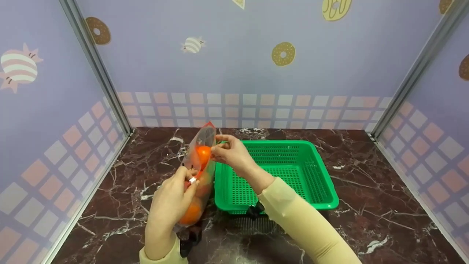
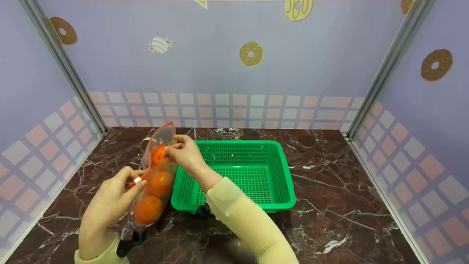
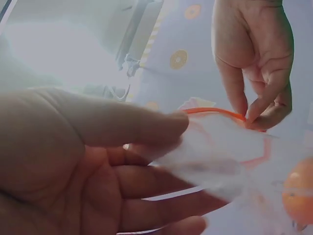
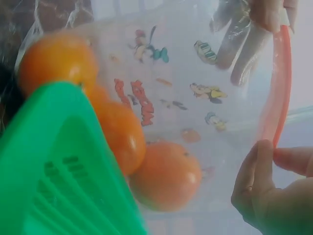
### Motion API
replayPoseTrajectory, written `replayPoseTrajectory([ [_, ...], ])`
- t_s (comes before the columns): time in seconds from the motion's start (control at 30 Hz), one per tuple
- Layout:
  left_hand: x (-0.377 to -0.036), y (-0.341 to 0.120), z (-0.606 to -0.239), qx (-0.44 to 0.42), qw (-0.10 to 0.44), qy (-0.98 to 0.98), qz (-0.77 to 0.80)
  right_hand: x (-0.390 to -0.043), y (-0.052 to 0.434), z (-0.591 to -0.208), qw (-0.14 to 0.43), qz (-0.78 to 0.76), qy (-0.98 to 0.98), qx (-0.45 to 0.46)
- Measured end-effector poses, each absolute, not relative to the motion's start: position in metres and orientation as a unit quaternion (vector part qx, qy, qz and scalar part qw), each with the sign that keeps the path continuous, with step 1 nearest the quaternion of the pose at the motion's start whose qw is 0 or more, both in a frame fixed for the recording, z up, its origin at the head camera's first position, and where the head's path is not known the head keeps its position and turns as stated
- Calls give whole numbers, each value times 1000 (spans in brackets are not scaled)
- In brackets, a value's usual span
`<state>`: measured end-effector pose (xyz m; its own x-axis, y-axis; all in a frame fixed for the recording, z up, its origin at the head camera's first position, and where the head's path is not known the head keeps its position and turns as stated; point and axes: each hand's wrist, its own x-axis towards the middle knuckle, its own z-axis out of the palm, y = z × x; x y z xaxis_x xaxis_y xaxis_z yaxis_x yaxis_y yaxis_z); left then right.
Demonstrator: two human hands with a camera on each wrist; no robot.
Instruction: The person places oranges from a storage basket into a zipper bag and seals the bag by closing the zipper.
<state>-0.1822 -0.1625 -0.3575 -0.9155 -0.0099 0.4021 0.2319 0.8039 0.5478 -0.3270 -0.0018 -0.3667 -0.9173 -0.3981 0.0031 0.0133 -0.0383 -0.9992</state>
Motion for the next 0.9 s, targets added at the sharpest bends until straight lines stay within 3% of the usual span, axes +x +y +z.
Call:
replayPoseTrajectory([
  [0.1,-183,-161,-357,-31,215,-928,-304,-318,0,-363,78,-663,716,-205],
  [0.23,-184,-159,-357,-13,232,-923,-305,-305,3,-358,-17,-558,743,-370],
  [0.4,-185,-158,-357,1,247,-919,-306,-298,5,-351,-36,-456,704,-544],
  [0.9,-190,-151,-358,28,293,-893,-342,-300,0,-351,-79,-363,721,-585],
])
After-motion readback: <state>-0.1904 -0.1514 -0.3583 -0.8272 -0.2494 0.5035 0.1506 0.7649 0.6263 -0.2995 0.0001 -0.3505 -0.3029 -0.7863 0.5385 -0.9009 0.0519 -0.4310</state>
